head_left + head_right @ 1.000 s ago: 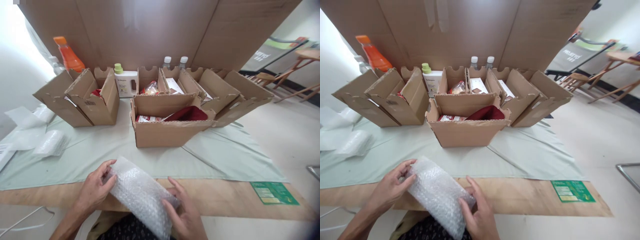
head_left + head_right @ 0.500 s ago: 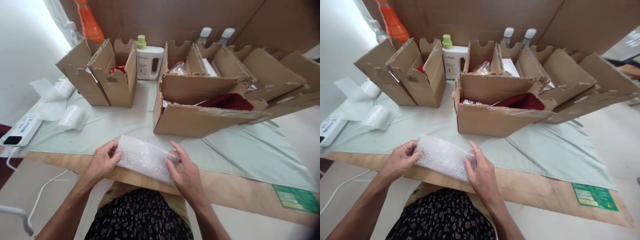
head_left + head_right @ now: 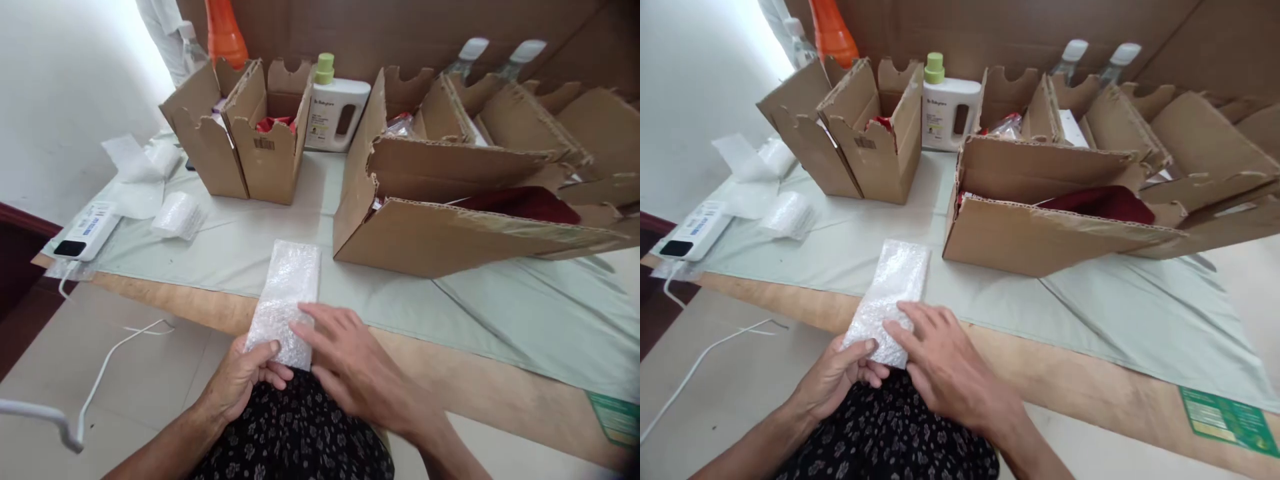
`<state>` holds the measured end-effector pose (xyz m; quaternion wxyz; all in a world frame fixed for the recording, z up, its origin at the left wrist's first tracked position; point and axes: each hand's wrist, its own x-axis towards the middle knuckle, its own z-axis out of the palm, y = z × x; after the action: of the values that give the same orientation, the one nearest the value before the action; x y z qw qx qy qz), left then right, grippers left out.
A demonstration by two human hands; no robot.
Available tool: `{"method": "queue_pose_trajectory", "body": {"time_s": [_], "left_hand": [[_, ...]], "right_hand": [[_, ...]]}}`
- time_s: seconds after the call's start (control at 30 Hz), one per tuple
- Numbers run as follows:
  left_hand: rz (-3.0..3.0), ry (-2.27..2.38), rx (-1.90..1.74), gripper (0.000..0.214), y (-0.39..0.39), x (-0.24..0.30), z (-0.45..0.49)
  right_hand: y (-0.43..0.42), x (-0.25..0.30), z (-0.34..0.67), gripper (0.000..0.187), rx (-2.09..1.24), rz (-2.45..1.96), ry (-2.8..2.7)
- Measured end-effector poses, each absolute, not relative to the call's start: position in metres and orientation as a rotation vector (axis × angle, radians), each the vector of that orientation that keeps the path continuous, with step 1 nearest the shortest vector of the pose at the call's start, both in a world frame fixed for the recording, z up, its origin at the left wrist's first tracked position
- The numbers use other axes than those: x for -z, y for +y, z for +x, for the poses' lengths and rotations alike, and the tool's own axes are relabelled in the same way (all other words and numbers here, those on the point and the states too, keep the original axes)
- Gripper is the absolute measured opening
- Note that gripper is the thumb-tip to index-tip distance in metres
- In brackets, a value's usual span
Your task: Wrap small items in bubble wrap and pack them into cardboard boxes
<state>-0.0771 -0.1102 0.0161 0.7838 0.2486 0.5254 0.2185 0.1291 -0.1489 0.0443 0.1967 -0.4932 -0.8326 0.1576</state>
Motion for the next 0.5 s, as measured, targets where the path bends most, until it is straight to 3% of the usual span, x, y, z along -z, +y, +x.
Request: {"method": "queue_pose_trajectory", "body": {"time_s": [0.13, 0.27, 0.43, 0.5], "left_hand": [[0.661, 1.101, -0.408, 0.06, -0.11, -0.013, -0.086], [1.33, 1.384, -0.602, 0.048, -0.117, -0.015, -0.117], [2.174, 1.22, -0.893, 0.064, -0.107, -0.011, -0.121], [2.238, 1.104, -0.881, 0.054, -0.096, -0.007, -0.108]], "right_hand": [[-0.181, -0.009, 0.109, 0.048, -0.379, -1.422, -2.217], [-0.167, 0.011, 0.098, 0.032, -0.337, -1.386, -1.919], [-0.153, 0.004, 0.105, 0.025, -0.597, -1.455, -1.749], [-0.15, 0.0, 0.107, 0.026, -0.698, -1.535, -1.682]]}}
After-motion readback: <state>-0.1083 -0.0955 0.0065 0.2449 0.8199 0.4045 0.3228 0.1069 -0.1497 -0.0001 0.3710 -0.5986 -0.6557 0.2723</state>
